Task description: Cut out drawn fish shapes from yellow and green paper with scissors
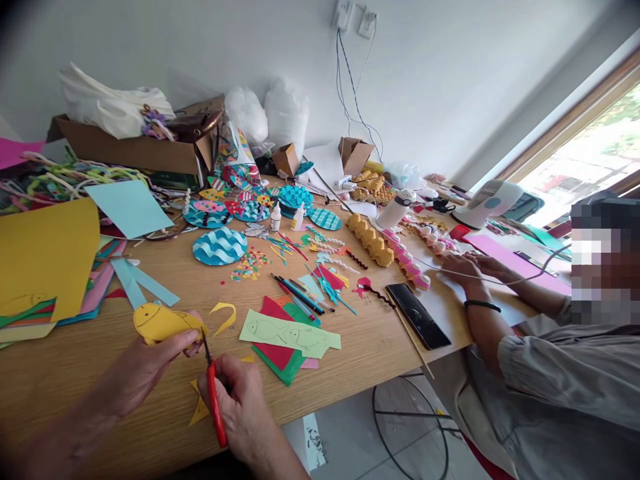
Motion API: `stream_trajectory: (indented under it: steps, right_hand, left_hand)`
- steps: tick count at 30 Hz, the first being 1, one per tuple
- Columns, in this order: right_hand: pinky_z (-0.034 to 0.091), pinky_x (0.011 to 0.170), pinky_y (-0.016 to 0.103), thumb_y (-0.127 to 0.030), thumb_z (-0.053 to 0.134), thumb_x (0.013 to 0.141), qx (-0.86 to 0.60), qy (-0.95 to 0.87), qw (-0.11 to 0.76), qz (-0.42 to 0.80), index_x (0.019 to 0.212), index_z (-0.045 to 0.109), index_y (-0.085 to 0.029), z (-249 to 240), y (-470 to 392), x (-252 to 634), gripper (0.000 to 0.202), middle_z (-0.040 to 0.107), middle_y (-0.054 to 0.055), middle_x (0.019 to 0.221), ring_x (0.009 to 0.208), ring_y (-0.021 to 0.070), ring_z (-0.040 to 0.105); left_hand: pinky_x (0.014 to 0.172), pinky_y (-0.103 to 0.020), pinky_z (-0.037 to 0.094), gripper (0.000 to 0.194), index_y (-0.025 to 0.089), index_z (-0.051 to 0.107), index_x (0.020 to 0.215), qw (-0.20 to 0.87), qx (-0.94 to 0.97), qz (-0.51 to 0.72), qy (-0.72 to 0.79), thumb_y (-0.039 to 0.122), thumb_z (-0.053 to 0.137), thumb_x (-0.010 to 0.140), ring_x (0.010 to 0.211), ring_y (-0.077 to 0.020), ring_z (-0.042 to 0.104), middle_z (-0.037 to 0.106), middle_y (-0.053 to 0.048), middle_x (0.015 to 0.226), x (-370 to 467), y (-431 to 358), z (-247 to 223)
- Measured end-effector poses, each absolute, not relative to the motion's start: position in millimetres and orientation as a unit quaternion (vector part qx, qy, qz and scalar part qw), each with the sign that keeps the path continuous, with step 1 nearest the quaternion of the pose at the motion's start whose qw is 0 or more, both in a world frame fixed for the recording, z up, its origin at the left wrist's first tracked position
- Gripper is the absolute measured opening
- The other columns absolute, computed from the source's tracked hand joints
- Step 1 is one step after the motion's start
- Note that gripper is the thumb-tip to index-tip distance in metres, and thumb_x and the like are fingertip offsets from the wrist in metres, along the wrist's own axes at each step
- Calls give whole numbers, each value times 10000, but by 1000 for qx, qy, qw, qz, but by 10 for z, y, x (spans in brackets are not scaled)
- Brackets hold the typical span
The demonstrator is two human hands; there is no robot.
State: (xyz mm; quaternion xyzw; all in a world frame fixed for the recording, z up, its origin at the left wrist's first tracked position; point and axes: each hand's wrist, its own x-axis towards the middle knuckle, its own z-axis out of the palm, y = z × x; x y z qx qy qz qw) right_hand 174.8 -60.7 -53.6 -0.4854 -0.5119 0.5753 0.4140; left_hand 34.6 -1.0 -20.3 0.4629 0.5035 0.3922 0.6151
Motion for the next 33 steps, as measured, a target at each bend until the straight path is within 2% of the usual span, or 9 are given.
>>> stream_trajectory:
  steps: [9, 17, 25, 29, 33]
  right_hand:
    - [216, 481, 235, -326, 508, 851, -482, -508, 415, 580, 595, 386, -205, -564, -618, 1745, 309, 334, -57, 559, 534, 100, 288]
    - [241, 470, 225, -284, 488, 822, -479, -501, 403, 597, 614, 397, -207, -547, -614, 1743, 239, 351, -61, 553, 512, 96, 313]
    - [218, 458, 228, -334, 508, 831, -487, -520, 406, 573, 588, 384, -206, -534, -613, 1757, 301, 339, -56, 554, 515, 98, 299]
    - [210, 460, 230, -421, 534, 864, -489, -528, 410, 560, 581, 372, -205, -537, -622, 1762, 391, 324, -57, 552, 524, 98, 286]
    - [208, 460, 229, -414, 531, 879, -492, -533, 413, 551, 589, 374, -203, -537, -618, 1771, 392, 318, -63, 542, 517, 94, 280]
  left_hand:
    - [622, -274, 409, 108, 215, 574, 661, 601, 486, 387, 503, 309, 603, 704, 629, -153, 477, 524, 65, 590, 306, -22, -233]
    - [643, -285, 406, 129, 223, 550, 635, 583, 509, 368, 515, 334, 585, 692, 631, -160, 478, 510, 62, 583, 284, -15, -235]
    - [634, -297, 399, 152, 222, 552, 652, 586, 489, 359, 537, 367, 589, 626, 622, -167, 465, 500, 63, 566, 318, -19, -206]
    - [646, -301, 386, 145, 225, 538, 653, 593, 506, 336, 528, 367, 568, 649, 631, -164, 443, 470, 67, 571, 320, -4, -168]
    - [635, -299, 373, 138, 229, 530, 639, 593, 516, 325, 525, 366, 546, 643, 625, -160, 428, 453, 69, 569, 331, 13, -91]
